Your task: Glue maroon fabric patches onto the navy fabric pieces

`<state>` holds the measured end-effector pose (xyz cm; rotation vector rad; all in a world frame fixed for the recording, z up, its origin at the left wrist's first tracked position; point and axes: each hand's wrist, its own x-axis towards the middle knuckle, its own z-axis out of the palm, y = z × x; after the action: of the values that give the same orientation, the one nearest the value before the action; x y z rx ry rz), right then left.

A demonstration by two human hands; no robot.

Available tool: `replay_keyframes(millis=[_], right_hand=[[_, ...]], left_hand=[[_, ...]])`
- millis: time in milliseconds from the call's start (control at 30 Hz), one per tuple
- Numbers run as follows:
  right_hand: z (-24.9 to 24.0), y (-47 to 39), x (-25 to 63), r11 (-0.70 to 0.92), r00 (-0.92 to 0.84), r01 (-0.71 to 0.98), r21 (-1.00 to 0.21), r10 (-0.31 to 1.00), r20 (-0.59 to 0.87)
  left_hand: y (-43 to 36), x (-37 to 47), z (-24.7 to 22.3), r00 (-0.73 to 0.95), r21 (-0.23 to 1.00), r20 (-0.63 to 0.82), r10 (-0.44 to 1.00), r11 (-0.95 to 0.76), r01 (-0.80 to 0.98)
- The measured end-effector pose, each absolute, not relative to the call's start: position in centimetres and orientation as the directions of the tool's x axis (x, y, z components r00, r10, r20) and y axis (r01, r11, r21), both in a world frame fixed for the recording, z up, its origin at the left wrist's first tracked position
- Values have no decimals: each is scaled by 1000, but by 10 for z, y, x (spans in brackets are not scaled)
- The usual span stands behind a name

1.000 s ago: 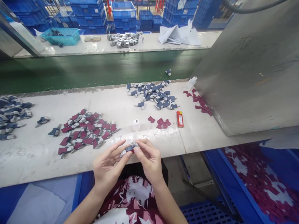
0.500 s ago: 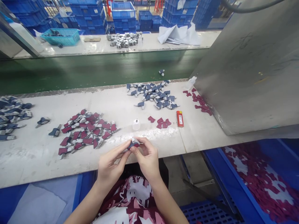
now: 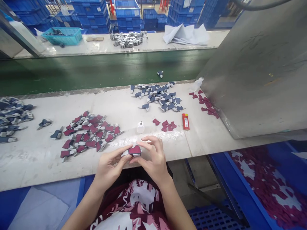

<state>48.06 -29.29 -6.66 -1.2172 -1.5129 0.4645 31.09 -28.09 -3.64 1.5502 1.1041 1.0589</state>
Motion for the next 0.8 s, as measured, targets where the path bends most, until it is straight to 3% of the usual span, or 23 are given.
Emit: replay_keyframes(millis=[67,167,333,567,700,800], right_hand=[[-63,-291,485,507,15,532,-678,795,606],[-60,-288,488,581,-110,561,-589,758,643],[-66,-287,483,603,-181,586,-541,748,638],[-76,-286,473,606,-136,600,-523,721,680],[-75,-282,459,640,-166,569,-516,704,690],[-75,-279,449,654,-222,580,-485,700,679]], left_hand=[[-281,310,-33,240,985,73,968,-107,132],[-281,308,-30,256,993,26,966,-54,102],[-280,306,-27,304,997,-59,951,42,62],[-281,302,-27,344,968,-208,915,244,-65],[-274,281,-30,288,988,-105,952,68,136],[-256,247,-35,97,876,103,990,-137,463]])
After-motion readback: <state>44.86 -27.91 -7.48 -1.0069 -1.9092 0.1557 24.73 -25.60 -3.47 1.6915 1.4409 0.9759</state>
